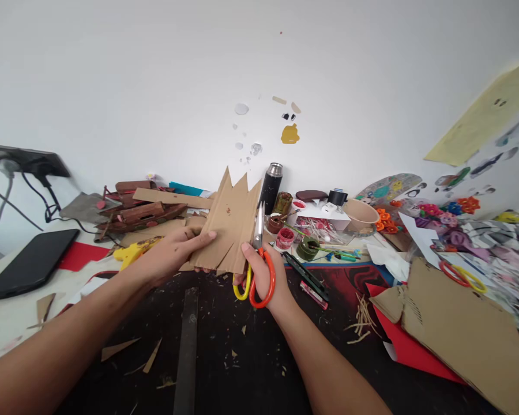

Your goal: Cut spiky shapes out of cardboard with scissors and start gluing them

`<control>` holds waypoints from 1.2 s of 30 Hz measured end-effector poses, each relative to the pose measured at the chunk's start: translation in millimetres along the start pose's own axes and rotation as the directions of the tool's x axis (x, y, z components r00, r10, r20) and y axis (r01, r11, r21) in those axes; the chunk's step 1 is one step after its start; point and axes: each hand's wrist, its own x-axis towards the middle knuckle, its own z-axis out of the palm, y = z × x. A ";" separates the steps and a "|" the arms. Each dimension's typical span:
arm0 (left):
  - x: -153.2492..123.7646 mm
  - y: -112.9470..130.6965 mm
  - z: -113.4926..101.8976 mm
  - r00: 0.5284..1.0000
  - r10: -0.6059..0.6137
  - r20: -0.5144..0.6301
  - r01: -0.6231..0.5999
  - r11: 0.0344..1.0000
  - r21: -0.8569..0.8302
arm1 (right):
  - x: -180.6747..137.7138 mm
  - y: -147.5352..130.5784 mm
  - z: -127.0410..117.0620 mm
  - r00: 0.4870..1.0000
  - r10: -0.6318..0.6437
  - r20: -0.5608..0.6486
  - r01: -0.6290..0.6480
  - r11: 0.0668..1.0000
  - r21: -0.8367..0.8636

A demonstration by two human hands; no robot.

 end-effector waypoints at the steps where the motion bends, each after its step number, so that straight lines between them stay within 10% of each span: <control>1: 0.3 0.6 0.0 1.000 0.009 0.004 -0.009 1.000 0.021 | -0.2 -0.7 0.3 1.000 0.006 0.016 -0.006 1.000 -0.005; 11: 29.1 13.2 -38.4 0.835 0.318 -0.448 -0.401 0.910 -0.101 | -5.0 -0.9 6.3 0.952 0.133 0.275 -0.131 0.991 -0.028; 21: 27.4 27.3 -55.0 0.828 0.413 -0.379 -0.493 0.859 -0.142 | -7.4 23.0 5.7 0.856 0.115 0.503 -0.108 0.993 -0.045; 36: 18.0 21.2 -36.0 0.767 0.557 -0.319 -0.551 0.826 0.116 | -14.6 19.5 11.2 0.905 0.108 0.411 -0.004 0.969 -0.246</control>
